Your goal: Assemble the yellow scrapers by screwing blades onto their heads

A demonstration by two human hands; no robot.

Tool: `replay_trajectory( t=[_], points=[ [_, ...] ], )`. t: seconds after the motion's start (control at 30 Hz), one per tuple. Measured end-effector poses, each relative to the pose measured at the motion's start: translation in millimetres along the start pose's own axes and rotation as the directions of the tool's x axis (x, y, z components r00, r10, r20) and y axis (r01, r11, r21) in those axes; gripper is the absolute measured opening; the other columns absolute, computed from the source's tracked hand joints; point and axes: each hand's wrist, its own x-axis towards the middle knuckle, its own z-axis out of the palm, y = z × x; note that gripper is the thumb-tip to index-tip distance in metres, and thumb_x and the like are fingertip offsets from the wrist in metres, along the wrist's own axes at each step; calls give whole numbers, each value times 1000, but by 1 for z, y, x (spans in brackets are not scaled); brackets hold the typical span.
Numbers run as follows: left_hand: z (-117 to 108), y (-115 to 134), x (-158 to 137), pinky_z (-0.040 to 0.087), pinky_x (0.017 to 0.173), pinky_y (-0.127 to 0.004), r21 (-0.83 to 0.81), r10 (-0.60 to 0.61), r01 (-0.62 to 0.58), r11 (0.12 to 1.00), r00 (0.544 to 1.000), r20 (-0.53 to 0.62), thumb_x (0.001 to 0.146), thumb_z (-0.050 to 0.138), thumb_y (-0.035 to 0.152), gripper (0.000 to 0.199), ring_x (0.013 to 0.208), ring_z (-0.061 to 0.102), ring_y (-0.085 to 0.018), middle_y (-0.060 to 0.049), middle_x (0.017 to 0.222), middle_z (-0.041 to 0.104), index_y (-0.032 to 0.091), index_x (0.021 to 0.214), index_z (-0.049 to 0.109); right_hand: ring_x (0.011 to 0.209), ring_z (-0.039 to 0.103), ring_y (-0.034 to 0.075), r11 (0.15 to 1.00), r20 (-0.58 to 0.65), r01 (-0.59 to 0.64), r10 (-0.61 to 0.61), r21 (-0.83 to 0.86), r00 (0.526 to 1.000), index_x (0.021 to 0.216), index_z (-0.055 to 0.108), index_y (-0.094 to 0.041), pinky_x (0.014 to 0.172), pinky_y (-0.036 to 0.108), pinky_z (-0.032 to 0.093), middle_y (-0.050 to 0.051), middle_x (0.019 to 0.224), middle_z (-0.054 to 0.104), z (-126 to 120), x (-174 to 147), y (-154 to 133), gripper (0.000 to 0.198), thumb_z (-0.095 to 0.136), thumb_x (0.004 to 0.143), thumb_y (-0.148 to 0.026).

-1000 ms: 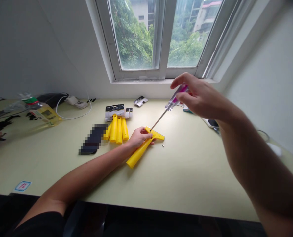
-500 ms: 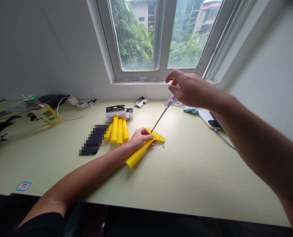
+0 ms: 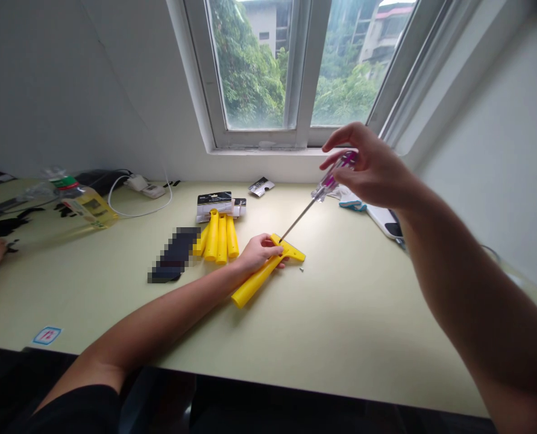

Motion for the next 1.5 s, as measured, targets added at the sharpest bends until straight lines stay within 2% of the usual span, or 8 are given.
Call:
replay_trajectory(
  t=[0.1, 0.27, 0.43, 0.87, 1.17, 1.27, 1.37, 1.5],
  points=[
    [-1, 0, 0, 60, 61, -37, -2, 6, -5, 1000, 1000, 15, 68, 78, 14, 30, 75, 71, -26, -12, 89, 68, 10, 86, 55, 96, 63, 24, 996, -8, 11, -10, 86, 1000, 99, 54, -29, 65, 39, 55, 5, 118, 55, -3, -3, -1, 31, 61, 73, -14],
    [-1, 1, -1, 59, 62, -36, 5, 0, 0, 1000, 1000, 18, 69, 78, 15, 27, 75, 71, -25, -12, 88, 68, 9, 85, 57, 94, 59, 21, 989, -89, -30, 43, 147, 995, 92, 53, -31, 77, 43, 58, 1, 109, 57, -5, -6, -8, 25, 63, 74, -17],
    [-2, -1, 1, 59, 62, -36, 4, 8, -9, 1000, 1000, 23, 68, 78, 16, 27, 76, 71, -25, -14, 91, 68, 8, 86, 59, 83, 56, 17, 967, -141, 58, -24, 246, 990, 88, 54, -28, 75, 41, 59, 1, 94, 53, -9, -8, -2, 25, 64, 73, -10],
    [8, 10, -9, 58, 57, -31, 24, -6, 7, 1000, 1000, -27, 80, 66, 21, 16, 77, 70, -22, -10, 92, 66, 12, 87, 56, 80, 60, 19, 987, -241, -48, 84, 154, 967, 88, 54, -28, 68, 40, 58, 1, 90, 56, 1, -21, 55, 17, 62, 74, -22],
    [8, 9, -10, 57, 56, -28, 60, -9, 9, 998, 1000, -16, 84, 57, 17, 12, 71, 70, -21, -11, 88, 66, 9, 93, 57, 77, 56, 21, 985, -349, -74, 124, 155, 929, 84, 56, -28, 68, 43, 52, 5, 86, 57, -5, -25, 58, 9, 59, 79, -22],
    [9, 9, -11, 57, 55, -29, 74, 12, -12, 997, 1000, -7, 84, 57, 18, 29, 64, 70, -20, -10, 85, 65, 7, 110, 54, 76, 56, 21, 993, -385, -77, 106, 90, 917, 83, 57, -29, 70, 43, 50, 4, 81, 57, -7, -26, 57, 9, 57, 79, -21],
    [11, 10, -13, 58, 56, -33, 91, 33, -29, 995, 998, -48, 82, 60, 18, 65, 60, 70, -20, -7, 87, 61, 10, 140, 33, 76, 57, 21, 995, -395, -81, 101, 66, 913, 82, 57, -29, 68, 43, 49, 4, 78, 56, -7, -26, 58, 9, 56, 79, -20],
    [11, 12, -16, 57, 53, -33, 166, 77, -69, 984, 996, -40, 80, 63, 23, 81, 57, 69, -19, -12, 103, 59, 22, 150, 21, 75, 56, 21, 988, -405, -59, 113, 144, 908, 82, 56, -27, 62, 43, 52, 4, 80, 54, -7, -26, 57, 7, 58, 79, -21]
  ],
)
